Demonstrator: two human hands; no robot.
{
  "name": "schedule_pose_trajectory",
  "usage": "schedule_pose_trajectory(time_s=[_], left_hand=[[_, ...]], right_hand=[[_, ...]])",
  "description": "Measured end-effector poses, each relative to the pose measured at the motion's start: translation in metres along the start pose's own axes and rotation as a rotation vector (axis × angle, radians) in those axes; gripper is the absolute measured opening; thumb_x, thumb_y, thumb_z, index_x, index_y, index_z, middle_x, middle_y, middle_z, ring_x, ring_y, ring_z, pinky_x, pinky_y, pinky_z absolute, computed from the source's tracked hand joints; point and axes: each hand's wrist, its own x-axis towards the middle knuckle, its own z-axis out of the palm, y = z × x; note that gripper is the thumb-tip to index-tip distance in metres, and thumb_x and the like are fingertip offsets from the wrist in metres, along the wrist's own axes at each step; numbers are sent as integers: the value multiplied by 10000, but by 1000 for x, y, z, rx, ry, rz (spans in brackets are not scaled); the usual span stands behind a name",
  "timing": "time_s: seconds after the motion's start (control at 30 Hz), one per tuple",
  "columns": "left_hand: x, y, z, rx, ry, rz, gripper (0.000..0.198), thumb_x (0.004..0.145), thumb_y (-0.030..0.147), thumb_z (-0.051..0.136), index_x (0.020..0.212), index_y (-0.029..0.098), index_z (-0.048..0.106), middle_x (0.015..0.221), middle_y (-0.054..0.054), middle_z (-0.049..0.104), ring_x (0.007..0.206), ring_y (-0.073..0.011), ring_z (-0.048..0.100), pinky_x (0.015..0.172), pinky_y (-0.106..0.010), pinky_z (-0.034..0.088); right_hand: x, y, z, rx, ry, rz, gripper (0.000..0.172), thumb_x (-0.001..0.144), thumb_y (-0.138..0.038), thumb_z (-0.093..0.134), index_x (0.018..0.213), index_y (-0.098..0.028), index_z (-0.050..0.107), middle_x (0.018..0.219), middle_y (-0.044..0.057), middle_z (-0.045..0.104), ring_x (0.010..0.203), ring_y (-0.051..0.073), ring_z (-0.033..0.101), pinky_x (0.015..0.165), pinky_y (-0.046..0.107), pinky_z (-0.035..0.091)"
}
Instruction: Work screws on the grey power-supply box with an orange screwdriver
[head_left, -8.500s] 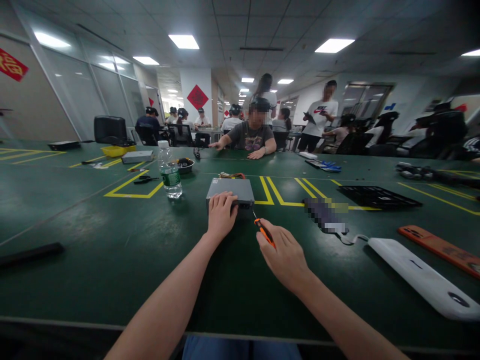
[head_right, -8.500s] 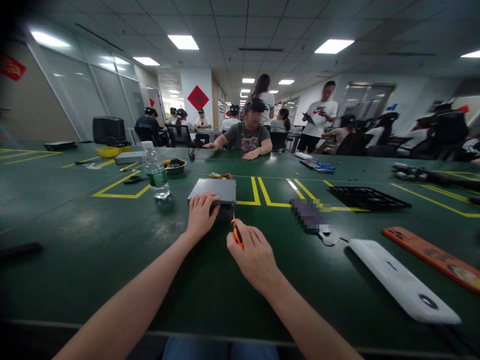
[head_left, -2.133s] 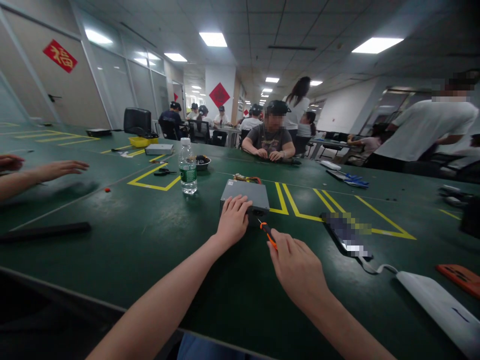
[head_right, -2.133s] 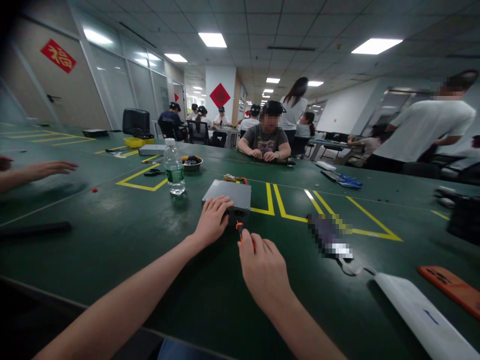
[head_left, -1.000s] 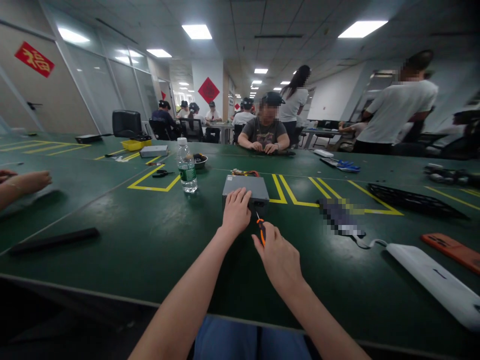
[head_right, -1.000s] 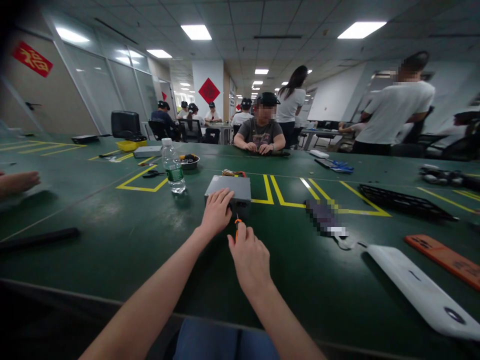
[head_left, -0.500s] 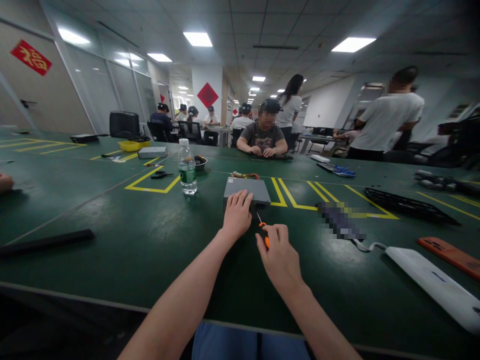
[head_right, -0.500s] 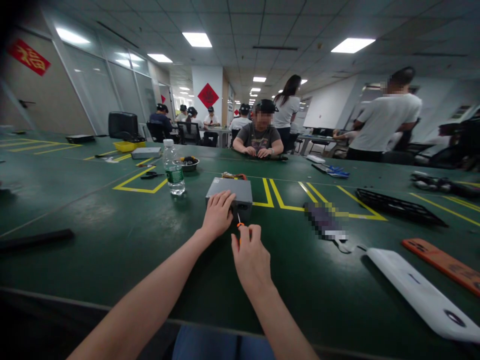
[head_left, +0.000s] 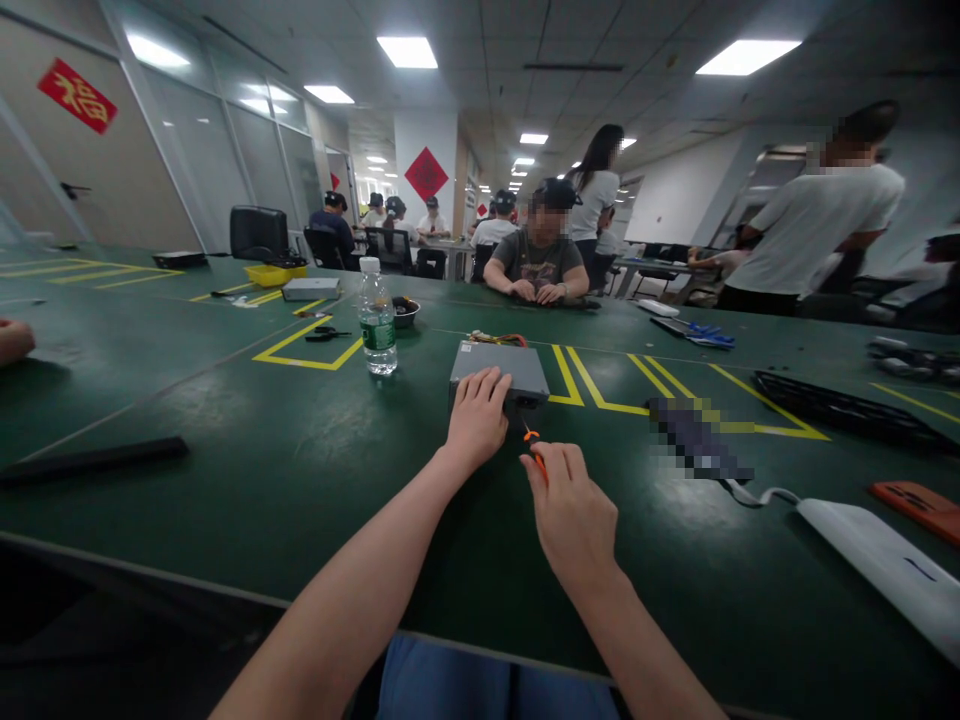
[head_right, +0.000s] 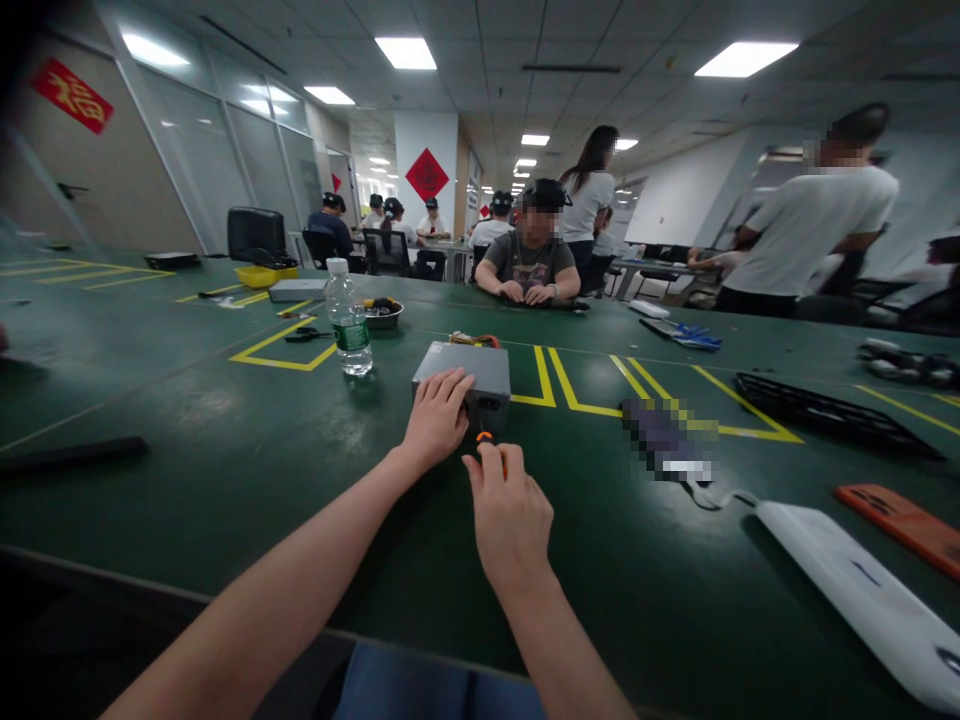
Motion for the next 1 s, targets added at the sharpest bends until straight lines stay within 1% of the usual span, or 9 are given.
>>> schedule_pose_trajectory(time_s=[0.1,0.2,0.3,0.47,0.53,0.6,0.73,0.87,1.0], left_hand=[[0,0,1,4,0,-8,465,786,178,452,1248,168,401,1313,-91,428,1233,-231,333,1049,-408,228],[0,1,0,6,-3,-10,460,786,178,451,1244,169,408,1311,-87,431,1230,-230,338,1049,-406,228],[0,1,-1,3,-7,-7,467,781,171,455,1245,172,407,1310,-89,434,1230,-232,339,1044,-412,232],[0,2,-1,10,0,-10,466,775,164,464,1239,173,414,1315,-86,429,1232,-236,339,1042,-414,235],[0,2,0,14,5,-17,448,787,170,455,1234,177,418,1312,-82,432,1228,-232,344,1040,-412,240],[0,3,0,17,7,-26,434,801,184,448,1234,184,417,1309,-80,436,1224,-232,349,1035,-419,247],[0,3,-1,17,16,-30,400,826,213,437,1226,195,424,1302,-74,445,1220,-223,354,1037,-409,253],[1,3,-1,8,23,-40,368,844,230,423,1211,208,439,1298,-65,451,1215,-211,364,1035,-394,260],[2,3,1,-4,36,-52,340,854,238,418,1192,218,454,1286,-54,464,1212,-204,370,1030,-388,267]], right_hand=[[-1,-4,1,157,-34,48,219,866,-299,402,1003,-141,467,971,94,468,638,115,532,398,178,380],[-3,-9,1,263,-62,39,205,823,-212,395,999,-113,431,987,124,435,714,149,544,441,205,433],[-4,-8,0,234,-33,10,183,843,-207,366,985,-117,438,942,113,465,712,153,552,445,210,430],[-4,3,-4,84,34,35,195,900,-289,355,926,-170,507,835,32,533,589,99,538,431,188,381],[-3,6,-5,124,19,64,229,901,-328,356,924,-164,514,859,44,525,620,109,547,449,193,398],[-3,5,-4,212,-6,88,245,888,-342,370,951,-143,498,931,85,491,676,131,554,461,206,426],[-4,-2,-2,317,-4,62,201,856,-221,363,1004,-113,445,1013,144,431,748,165,555,460,235,461],[-5,-3,-4,282,19,-16,185,871,-201,357,1017,-131,447,975,120,494,750,155,571,480,222,466],[-3,3,-7,153,43,35,213,903,-289,356,1000,-168,501,936,72,555,689,122,584,500,203,439]])
